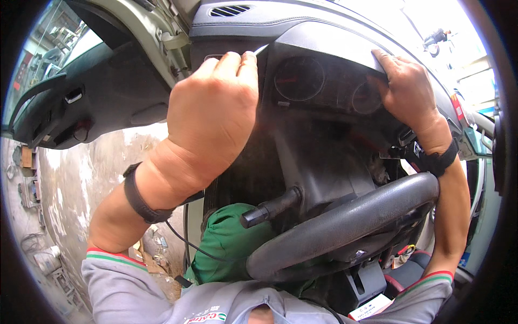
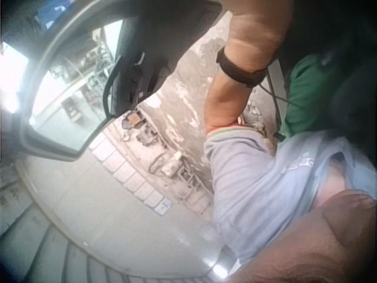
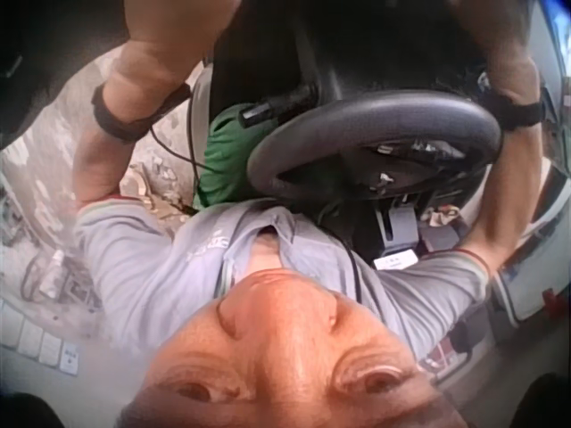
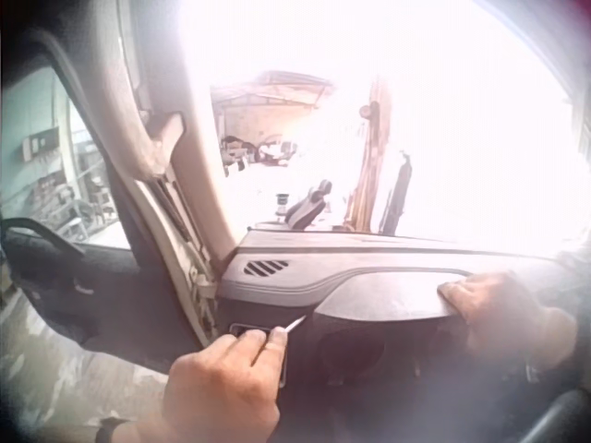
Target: The person uses a screwdriver to pry and loosen the dashboard panel around the instrument cluster and then pulls the panel off by hand.
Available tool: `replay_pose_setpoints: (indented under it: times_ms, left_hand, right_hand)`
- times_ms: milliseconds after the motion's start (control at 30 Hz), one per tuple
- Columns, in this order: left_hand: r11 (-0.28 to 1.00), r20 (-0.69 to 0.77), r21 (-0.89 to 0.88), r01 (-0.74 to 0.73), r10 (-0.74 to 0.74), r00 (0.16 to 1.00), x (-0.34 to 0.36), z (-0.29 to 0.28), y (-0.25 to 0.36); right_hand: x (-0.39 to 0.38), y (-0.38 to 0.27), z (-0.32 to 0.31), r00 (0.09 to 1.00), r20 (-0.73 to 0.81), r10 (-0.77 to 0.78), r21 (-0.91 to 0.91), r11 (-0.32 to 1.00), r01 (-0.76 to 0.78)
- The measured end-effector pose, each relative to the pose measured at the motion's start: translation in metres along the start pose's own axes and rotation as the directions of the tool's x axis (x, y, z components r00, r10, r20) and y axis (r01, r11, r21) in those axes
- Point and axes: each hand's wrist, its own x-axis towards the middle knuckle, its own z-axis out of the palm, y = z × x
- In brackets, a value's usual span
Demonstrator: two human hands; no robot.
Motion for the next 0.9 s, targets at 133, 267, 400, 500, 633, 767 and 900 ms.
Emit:
replay_pose_setpoints:
  times_ms: [133, 267, 400, 500, 633, 767, 900]
  left_hand:
    - [0.978, 0.0, 0.207, -0.039, 0.04, 0.999, -0.004, 0.005, 0.007]
    - [0.996, -0.113, 0.077, -0.048, 0.056, 0.992, -0.005, 0.016, -0.017]
    - [0.998, -0.194, 0.014, -0.059, 0.06, 0.979, -0.009, 0.029, -0.029]
    - [0.982, -0.181, 0.169, -0.081, 0.112, 0.977, -0.01, 0.025, -0.019]
    - [0.957, -0.158, 0.28, -0.078, 0.126, 0.979, -0.014, 0.028, -0.011]
    - [0.985, -0.203, -0.173, -0.017, -0.019, 0.979, -0.011, 0.038, -0.043]
    - [0.947, -0.092, -0.321, -0.024, -0.006, 0.996, 0.005, 0.021, -0.054]
  right_hand:
    - [0.005, -0.005, -0.003, 1.0, 0.007, 0.017, 0.016, 1.0, -0.017]
    - [0.009, -0.006, -0.007, 1.0, -0.001, 0.01, 0.034, 0.999, -0.01]
    - [0.009, -0.008, -0.006, 0.999, 0.014, 0.048, 0.036, 0.998, -0.048]
    - [0.012, -0.008, -0.005, 1.0, 0.002, 0.009, 0.024, 1.0, -0.009]
    - [0.013, -0.011, -0.007, 1.0, -0.011, 0.024, 0.031, 0.999, -0.023]
    - [0.01, -0.01, -0.01, 0.999, 0.026, 0.032, 0.018, 0.999, -0.033]
    - [0.009, -0.006, -0.005, 1.0, -0.002, 0.002, 0.01, 1.0, -0.002]
